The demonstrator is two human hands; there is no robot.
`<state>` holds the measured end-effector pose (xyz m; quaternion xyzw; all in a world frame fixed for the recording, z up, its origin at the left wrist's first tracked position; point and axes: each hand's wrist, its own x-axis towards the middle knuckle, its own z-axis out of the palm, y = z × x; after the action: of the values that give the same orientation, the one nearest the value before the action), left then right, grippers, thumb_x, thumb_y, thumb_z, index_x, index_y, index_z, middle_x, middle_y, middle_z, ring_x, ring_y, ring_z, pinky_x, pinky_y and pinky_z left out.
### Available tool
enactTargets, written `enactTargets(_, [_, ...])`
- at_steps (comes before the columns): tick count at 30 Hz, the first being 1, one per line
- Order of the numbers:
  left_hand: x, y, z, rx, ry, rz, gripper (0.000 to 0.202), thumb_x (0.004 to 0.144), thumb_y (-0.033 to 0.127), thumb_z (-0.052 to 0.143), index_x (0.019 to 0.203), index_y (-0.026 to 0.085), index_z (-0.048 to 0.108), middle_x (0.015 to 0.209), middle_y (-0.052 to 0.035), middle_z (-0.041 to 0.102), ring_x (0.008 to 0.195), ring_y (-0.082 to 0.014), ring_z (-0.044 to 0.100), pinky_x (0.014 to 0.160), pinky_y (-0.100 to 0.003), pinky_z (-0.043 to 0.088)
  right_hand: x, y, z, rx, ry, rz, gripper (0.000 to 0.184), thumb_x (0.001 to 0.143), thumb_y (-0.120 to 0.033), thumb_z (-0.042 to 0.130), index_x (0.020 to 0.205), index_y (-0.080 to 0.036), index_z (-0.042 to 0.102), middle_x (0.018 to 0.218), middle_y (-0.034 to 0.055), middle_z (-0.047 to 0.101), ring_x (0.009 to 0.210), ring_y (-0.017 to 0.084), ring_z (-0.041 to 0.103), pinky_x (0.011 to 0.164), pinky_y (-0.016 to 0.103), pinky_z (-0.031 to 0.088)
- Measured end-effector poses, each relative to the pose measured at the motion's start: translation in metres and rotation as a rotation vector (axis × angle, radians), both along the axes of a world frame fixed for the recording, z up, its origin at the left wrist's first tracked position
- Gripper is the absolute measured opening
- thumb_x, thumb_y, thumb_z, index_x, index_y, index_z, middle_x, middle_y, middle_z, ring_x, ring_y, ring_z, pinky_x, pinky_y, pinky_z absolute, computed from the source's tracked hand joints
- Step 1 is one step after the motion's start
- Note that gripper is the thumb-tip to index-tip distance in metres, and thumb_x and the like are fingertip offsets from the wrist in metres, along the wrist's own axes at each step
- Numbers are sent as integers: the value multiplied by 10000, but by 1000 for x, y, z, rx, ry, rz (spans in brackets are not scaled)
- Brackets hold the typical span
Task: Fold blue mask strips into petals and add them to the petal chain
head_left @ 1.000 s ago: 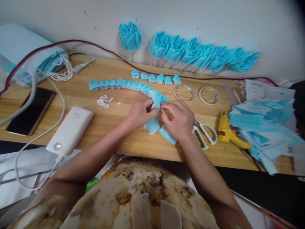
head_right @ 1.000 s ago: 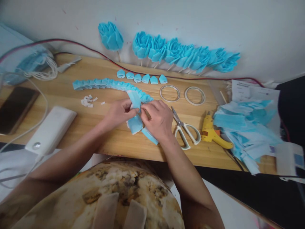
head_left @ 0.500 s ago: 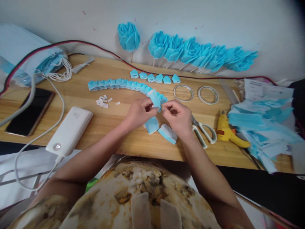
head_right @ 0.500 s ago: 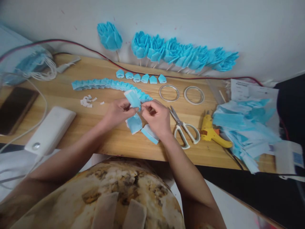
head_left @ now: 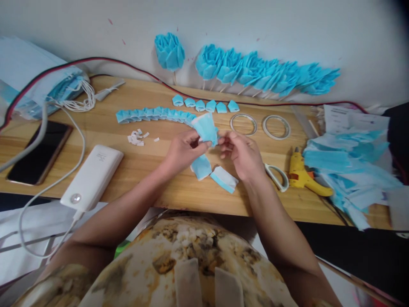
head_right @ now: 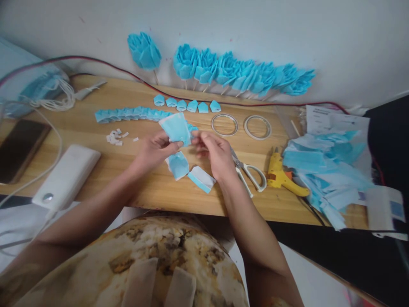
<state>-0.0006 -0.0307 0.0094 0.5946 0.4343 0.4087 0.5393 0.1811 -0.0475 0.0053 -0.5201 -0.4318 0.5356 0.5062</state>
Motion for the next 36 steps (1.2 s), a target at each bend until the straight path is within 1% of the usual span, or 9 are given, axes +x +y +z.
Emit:
enactTargets(3, [0,0,1,13,-40,24,179,789,348,679,754,178,635,692,10,559,652,-116,470,602,-249,392,5,1,2,-31,52,0,484,848,-668,631,1027,-228,722,867,39,708,693,140,640,520,240,520])
enactTargets(6, [1,0,2,-3,-49,-3,204,785,375,687,795,173,655,713,2,579,667,-119,483,619,-252,407,3,1,1,-81,87,74,545,797,-719,676,983,-209,728,839,47,709,697,151,658,505,243,525])
enactTargets(9, [1,0,1,-2,-57,-28,228,785,389,703,804,166,663,711,3,584,666,-115,486,620,-248,409,-2,-1,0,-104,123,107,500,689,-669,811,845,-203,720,746,15,685,631,126,621,491,230,510])
enactTargets(12, [-1,1,1,14,-25,-32,261,789,404,711,730,169,615,651,24,526,609,-97,435,560,-233,358,-5,0,1,-43,119,68,434,600,-558,913,730,-207,693,636,-34,630,558,89,539,485,211,480])
enactTargets(16, [-3,3,3,30,29,-14,410,849,514,657,646,177,542,599,15,534,575,-98,472,543,-232,373,-4,1,2,48,74,17,384,634,-521,906,707,-213,689,592,-53,601,534,76,497,502,210,462])
enactTargets(20, [-3,4,4,48,18,-24,504,879,630,574,654,180,541,604,-3,559,560,-103,495,536,-238,391,-4,0,2,80,26,3,339,687,-508,873,749,-223,700,625,-51,607,547,84,508,515,223,468])
enactTargets(27, [-4,2,3,15,95,-5,332,804,478,654,706,165,603,608,28,451,586,-101,405,531,-237,312,-5,-2,-1,158,-117,-29,256,768,-452,813,768,-222,699,632,-51,615,533,88,523,521,232,474])
enactTargets(31, [-5,3,5,7,105,11,301,809,453,629,725,164,620,609,26,466,593,-105,420,545,-238,329,-3,-2,-5,192,-188,-45,213,809,-424,777,795,-223,705,635,-52,621,539,91,537,524,233,467])
enactTargets(36, [-6,4,7,11,111,20,325,820,441,621,651,169,562,592,23,466,574,-98,412,527,-234,315,-2,-2,-5,214,-221,-57,153,822,-368,763,806,-224,711,627,-55,623,534,90,540,524,235,457])
